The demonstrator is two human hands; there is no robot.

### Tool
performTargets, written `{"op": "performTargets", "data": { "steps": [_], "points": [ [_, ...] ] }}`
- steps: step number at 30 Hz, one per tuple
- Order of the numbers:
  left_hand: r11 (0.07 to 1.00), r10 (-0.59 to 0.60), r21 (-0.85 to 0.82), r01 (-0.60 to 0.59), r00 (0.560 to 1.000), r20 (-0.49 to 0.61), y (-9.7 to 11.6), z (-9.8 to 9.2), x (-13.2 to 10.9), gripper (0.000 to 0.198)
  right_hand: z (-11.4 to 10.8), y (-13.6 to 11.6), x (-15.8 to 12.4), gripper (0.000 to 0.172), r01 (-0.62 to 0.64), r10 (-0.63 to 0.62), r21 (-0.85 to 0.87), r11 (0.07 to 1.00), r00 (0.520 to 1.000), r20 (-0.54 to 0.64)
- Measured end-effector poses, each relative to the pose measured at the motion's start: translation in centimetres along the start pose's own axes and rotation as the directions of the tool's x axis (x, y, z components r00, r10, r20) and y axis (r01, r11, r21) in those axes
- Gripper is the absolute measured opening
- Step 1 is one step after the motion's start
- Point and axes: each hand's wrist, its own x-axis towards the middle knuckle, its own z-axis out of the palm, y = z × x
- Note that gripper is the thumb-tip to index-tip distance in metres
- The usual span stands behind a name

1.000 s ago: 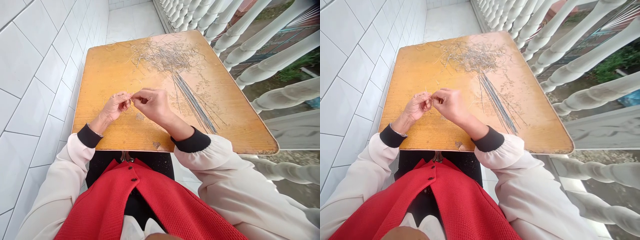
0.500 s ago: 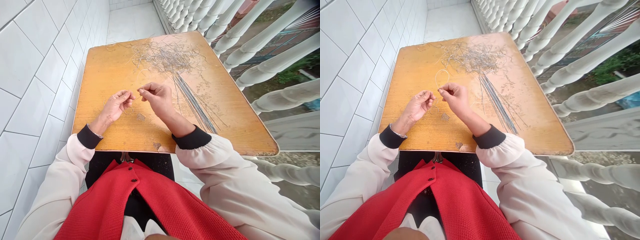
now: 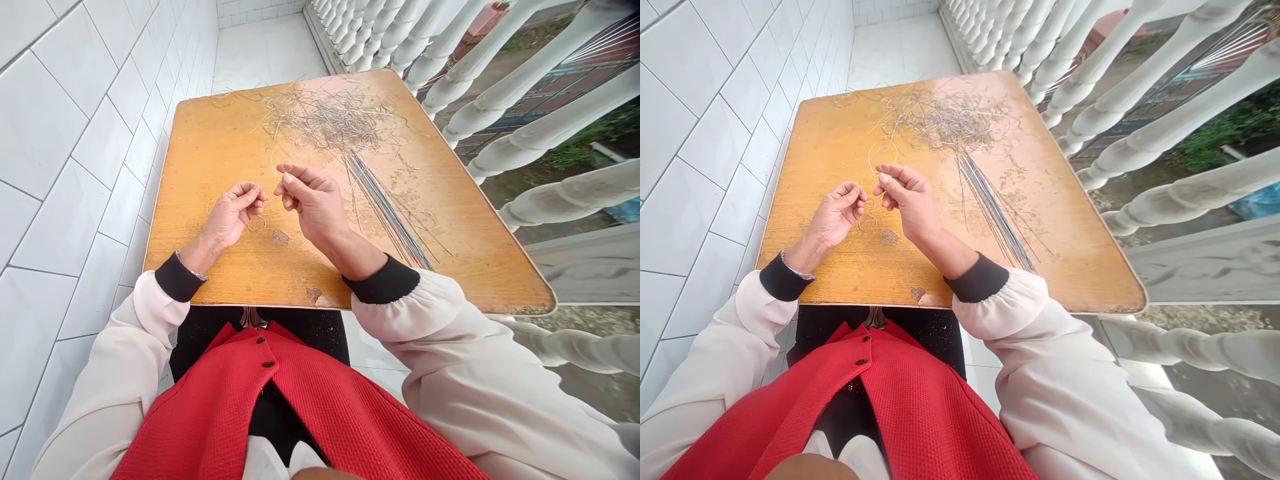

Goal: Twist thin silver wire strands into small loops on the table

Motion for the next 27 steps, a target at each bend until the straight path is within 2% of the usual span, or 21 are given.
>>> {"op": "performTargets", "data": {
  "steps": [3,7,15,19,22,25,27],
  "points": [
    [0.999,-0.035,-0.014,0.036,0.999,0.02,0.1,0.0,0.1,0.028,0.3,0.0,-0.2,0.027,0.075,-0.076,-0.045,0.996,0.997,-0.029],
    [0.996,-0.076,0.045,0.074,0.996,0.038,0.5,0.0,-0.1,0.03,0.2,-0.3,-0.4,0.025,0.097,-0.094,-0.167,0.981,0.995,0.026],
    [0.979,-0.159,0.147,0.144,0.983,0.096,0.7,0.4,-0.6,0.035,0.0,-1.1,-0.2,0.036,0.04,-0.009,-0.256,0.966,0.992,0.124],
    [0.982,-0.104,0.171,0.085,0.989,0.102,0.3,0.1,-0.4,0.028,-0.3,-1.0,0.3,0.035,0.037,0.002,-0.281,0.959,0.99,0.138],
    [0.973,-0.045,0.23,0.029,0.997,0.063,0.4,-0.3,-0.2,0.029,-0.8,-0.8,0.8,0.034,0.054,-0.01,-0.303,0.952,0.99,0.144],
    [0.95,0.037,0.311,-0.031,0.999,-0.013,1.0,-0.6,-0.1,0.037,-1.2,-0.9,1.3,0.031,0.063,0.004,-0.395,0.916,0.986,0.166],
    [0.927,0.092,0.367,-0.078,0.996,-0.021,1.4,-0.8,0.0,0.036,-1.4,-1.0,1.4,0.029,0.055,0.056,-0.476,0.878,0.975,0.216]
  ]
}}
